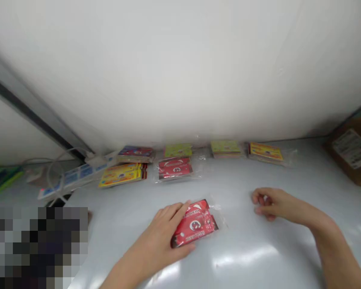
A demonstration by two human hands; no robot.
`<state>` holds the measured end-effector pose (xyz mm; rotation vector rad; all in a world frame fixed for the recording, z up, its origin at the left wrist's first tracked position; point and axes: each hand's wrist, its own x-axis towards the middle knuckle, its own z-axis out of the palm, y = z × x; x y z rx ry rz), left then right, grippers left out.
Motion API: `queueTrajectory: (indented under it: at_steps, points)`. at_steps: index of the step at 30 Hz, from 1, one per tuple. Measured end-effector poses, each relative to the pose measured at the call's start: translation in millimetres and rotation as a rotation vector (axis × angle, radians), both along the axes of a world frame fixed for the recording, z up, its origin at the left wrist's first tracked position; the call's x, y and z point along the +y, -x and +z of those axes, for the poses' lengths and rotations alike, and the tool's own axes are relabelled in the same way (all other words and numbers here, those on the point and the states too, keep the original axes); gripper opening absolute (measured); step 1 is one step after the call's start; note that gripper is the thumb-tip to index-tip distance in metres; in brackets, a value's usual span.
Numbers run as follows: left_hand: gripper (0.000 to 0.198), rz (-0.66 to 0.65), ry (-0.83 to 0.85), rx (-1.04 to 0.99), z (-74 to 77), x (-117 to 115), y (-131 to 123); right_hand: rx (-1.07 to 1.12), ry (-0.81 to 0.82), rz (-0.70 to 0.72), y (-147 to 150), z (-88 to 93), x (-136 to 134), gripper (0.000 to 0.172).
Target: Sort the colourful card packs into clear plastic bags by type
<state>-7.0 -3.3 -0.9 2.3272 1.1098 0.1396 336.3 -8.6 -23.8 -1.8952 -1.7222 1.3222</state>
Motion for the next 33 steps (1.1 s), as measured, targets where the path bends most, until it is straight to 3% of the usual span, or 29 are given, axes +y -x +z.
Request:
queueTrajectory:
  at_steps: [7,15,22,33]
  points:
    - [0.074,0.004,0.000,0.012,2.7,-1,-3,-0.066,-0.147,-0.005,21,6.2,3,0.008]
    - [0.075,-0.004,-0.010,0.008,0.8,-1,-3,-0.107,-0.300,0.114,46,-0.6,6,0.010]
    - [0.076,-0.003,-0.020,0.012,1.4,-2,-3,-0.063,-0.314,0.150,63,0.7,4,0.008]
    - [0.076,-0.006,-0.025,0.009,-0.8,-2,-2,-0.008,-0.328,0.150,60,-2.1,4,0.005]
